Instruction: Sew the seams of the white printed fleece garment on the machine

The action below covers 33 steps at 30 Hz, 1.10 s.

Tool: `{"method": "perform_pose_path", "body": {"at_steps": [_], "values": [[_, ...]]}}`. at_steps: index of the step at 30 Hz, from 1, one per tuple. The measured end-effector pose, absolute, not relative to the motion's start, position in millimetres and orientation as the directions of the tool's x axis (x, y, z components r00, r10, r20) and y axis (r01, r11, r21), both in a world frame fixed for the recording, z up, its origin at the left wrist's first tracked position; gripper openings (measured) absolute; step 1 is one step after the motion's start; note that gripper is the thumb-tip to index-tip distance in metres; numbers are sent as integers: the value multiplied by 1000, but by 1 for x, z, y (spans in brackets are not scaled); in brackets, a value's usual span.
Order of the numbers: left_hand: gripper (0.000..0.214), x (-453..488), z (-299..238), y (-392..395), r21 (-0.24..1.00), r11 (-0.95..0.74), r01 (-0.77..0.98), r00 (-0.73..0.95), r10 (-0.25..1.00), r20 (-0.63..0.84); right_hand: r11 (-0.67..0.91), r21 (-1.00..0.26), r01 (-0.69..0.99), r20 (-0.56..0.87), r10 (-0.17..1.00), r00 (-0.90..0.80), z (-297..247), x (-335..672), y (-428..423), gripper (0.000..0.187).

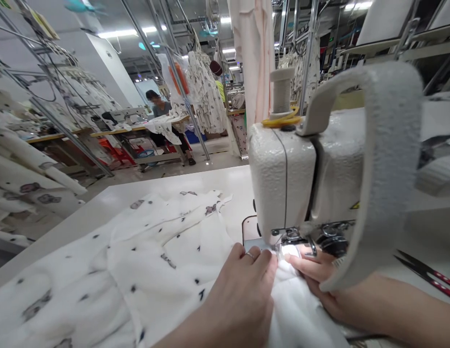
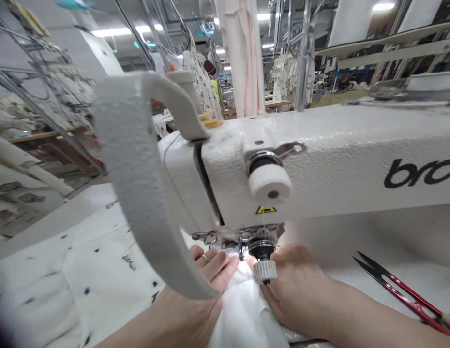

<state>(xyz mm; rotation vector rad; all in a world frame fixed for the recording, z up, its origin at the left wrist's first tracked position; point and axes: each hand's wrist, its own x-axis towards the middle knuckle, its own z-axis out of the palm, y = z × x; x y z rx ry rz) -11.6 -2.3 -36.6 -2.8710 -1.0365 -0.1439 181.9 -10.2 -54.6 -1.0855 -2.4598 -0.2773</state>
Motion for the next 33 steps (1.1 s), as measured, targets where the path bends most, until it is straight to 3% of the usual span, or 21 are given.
{"method": "perform_pose_path", "body": {"at_steps": [4,11,16,18,20,22,24,26,28,30,33], "values": [[37,-12,-36,-4,-48,-751,659,752,656,62,660,-27,751,403,694,-597,-56,183,-11,33],[40,-13,-31,-1,-20,-754,657,754,656,33,607,64,792,408,709,-576,-58,184,-13,34],[38,-14,-46,-32,-110,-690,715,696,690,200,609,19,793,296,754,-586,-55,188,-14,29],[39,-15,-62,-52,-205,-676,708,701,637,322,674,-15,739,349,696,-628,-50,192,-18,27],[37,-15,-75,-68,-233,-661,713,687,594,419,810,-13,586,451,528,-720,-43,196,-25,26],[30,-15,-80,-73,-135,-663,736,631,602,489,925,17,380,489,323,-810,-38,196,-34,28],[27,-14,-76,-67,26,-710,704,582,598,551,968,31,248,456,207,-866,-40,189,-44,34],[28,-14,-68,-55,187,-747,638,543,609,578,975,40,217,465,174,-868,-53,177,-53,38],[26,-14,-58,-41,306,-762,571,575,637,513,966,60,253,577,173,-798,-74,161,-59,41],[23,-15,-49,-29,384,-750,538,628,661,410,928,102,359,678,199,-708,-98,145,-62,41],[33,-16,-42,-17,440,-727,528,665,676,318,885,175,432,646,228,-729,-122,128,-64,28]]}}
